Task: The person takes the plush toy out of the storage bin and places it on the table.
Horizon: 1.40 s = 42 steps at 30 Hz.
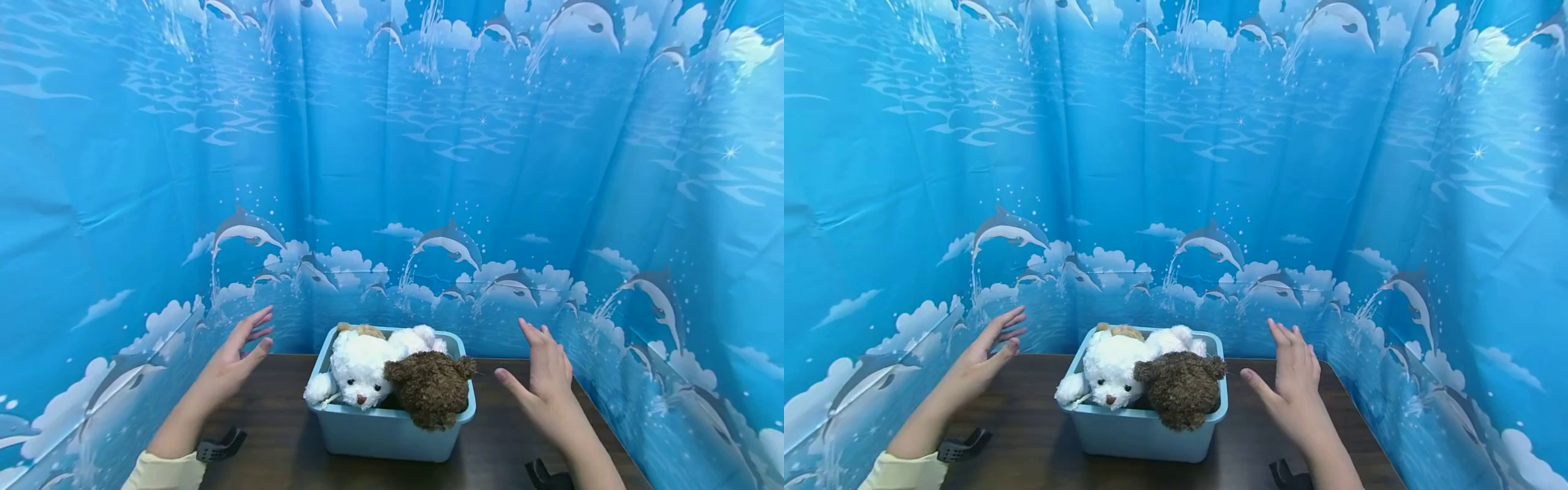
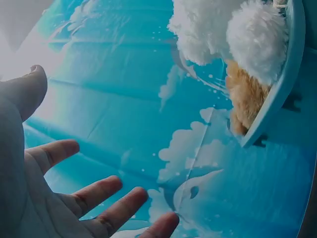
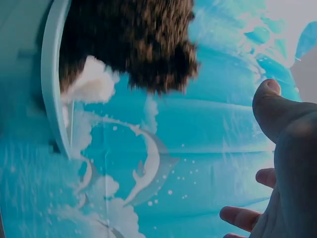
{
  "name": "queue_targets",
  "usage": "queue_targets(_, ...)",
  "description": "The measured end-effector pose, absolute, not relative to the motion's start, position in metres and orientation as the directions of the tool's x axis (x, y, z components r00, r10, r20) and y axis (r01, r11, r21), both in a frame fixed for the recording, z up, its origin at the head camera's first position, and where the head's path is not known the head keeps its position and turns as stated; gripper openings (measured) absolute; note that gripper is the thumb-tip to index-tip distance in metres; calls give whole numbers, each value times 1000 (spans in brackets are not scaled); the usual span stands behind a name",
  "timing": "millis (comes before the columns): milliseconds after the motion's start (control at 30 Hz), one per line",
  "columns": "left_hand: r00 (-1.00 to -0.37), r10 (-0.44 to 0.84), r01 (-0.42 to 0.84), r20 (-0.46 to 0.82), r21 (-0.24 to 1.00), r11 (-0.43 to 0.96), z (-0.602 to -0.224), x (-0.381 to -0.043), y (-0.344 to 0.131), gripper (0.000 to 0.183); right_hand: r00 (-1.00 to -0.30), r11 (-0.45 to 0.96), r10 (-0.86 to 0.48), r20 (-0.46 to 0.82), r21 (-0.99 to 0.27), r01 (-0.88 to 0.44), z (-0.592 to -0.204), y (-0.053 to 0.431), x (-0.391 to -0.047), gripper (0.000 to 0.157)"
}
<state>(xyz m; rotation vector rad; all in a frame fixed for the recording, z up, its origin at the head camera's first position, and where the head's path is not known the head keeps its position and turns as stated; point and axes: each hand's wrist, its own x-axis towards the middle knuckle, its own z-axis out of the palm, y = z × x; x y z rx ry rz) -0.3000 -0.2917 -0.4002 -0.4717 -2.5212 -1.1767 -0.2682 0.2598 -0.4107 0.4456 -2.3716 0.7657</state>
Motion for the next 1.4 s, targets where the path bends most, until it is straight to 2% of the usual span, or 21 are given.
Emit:
queue_targets(167, -871, 150, 470, 469, 701, 537, -416, -313, -285, 59, -789, 702, -101, 606, -519, -488, -421, 244, -262, 92)
queue_targets(267, -879, 135, 459, 457, 737, 496, -423, -325, -279, 58, -807, 666, -108, 580, -561, -492, -421, 235, -260, 92)
queue_targets(400, -907, 95, 406, 410, 795, 451, -434, -338, -274, 55, -833, 630, -137, 536, -602, -491, -419, 221, -259, 93)
queue_targets(633, -943, 68, 327, 325, 872, 363, -461, -361, -259, 50, -817, 565, -206, 538, -616, -548, -421, 202, -261, 92)
queue_targets(967, -977, 48, 212, 207, 950, 229, -490, -393, -238, 49, -876, 500, -270, 400, -719, -483, -408, 192, -259, 97)
queue_targets(1133, -987, 44, 161, 155, 961, 225, -498, -394, -230, 59, -865, 487, -317, 390, -715, -501, -412, 183, -263, 103)
queue_targets(1400, -992, 65, 119, 108, 969, 218, -511, -396, -224, 63, -853, 510, -409, 323, -695, -507, -422, 177, -273, 125)
